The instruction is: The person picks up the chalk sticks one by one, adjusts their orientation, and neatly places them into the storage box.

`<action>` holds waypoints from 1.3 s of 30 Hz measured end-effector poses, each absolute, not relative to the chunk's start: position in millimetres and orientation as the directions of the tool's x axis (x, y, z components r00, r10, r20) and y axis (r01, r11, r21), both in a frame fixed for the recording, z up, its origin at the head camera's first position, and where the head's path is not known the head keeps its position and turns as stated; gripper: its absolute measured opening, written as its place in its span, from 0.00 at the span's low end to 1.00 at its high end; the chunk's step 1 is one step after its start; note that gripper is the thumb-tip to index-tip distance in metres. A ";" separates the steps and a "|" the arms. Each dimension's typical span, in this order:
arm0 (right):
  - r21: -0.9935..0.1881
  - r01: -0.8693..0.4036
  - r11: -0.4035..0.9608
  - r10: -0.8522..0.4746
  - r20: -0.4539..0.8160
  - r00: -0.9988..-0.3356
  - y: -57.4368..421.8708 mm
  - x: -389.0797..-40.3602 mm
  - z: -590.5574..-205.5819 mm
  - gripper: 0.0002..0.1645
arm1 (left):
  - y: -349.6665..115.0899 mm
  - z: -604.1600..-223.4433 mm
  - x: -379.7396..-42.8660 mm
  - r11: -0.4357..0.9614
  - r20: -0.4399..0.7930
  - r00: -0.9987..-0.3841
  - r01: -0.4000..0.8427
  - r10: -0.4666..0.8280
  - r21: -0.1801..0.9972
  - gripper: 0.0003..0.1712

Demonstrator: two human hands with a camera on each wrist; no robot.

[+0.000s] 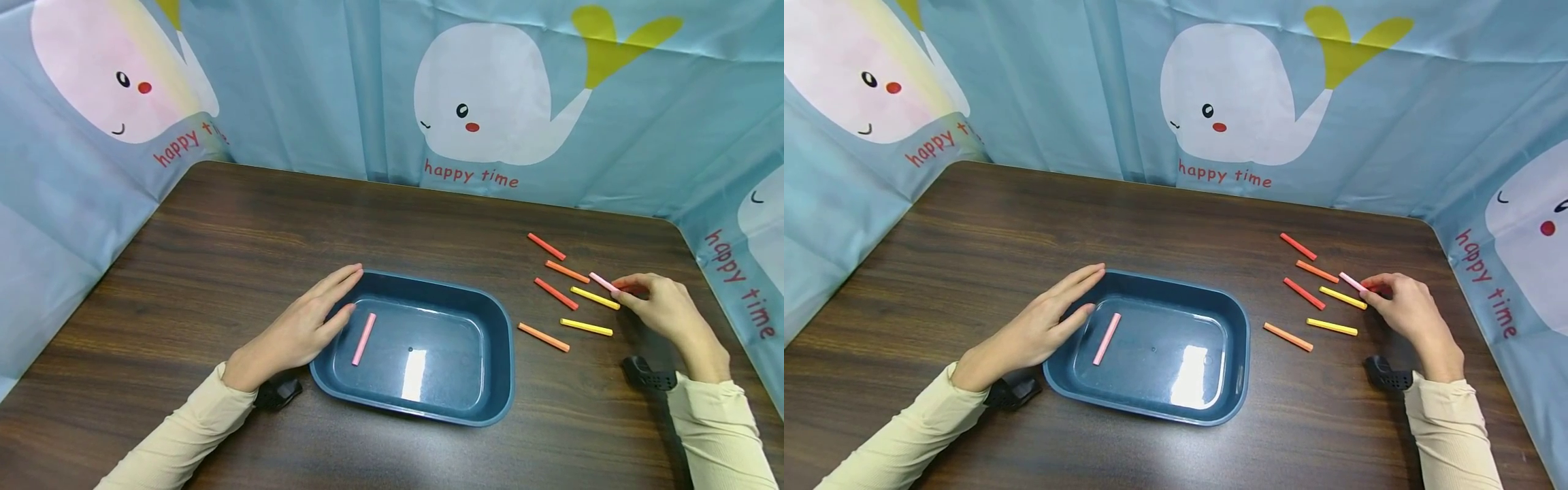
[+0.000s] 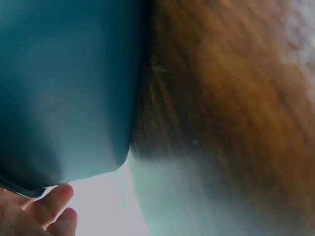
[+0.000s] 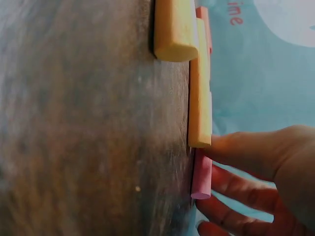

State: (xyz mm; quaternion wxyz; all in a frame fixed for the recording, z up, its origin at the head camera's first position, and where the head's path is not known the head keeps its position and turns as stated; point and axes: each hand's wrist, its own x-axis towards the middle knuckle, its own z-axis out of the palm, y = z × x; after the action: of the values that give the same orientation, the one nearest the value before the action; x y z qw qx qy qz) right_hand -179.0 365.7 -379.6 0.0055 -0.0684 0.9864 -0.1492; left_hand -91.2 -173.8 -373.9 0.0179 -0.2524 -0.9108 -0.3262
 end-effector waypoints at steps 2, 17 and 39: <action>-0.293 -0.143 0.945 -0.146 0.010 -0.989 365.0 -179.3 -379.9 0.17 | -173.7 -374.0 -91.3 0.661 0.195 -0.873 0.469 0.447 0.586 0.33; -0.300 -0.184 0.936 -0.171 0.070 -0.983 359.5 -177.5 -375.3 0.11 | -173.5 -374.0 -91.4 0.665 0.189 -0.875 0.466 0.446 0.584 0.33; -0.402 -0.179 0.898 -0.169 0.061 -0.984 339.3 -170.1 -358.9 0.18 | -173.7 -373.3 -91.8 0.665 0.187 -0.874 0.465 0.448 0.585 0.33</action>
State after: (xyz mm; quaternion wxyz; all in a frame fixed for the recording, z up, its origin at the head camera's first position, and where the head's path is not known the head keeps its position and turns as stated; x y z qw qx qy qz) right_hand -170.1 339.3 -358.9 -0.0125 -0.0893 0.9741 -0.2075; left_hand -91.8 -173.7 -373.3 0.0135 -0.2502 -0.9122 -0.3241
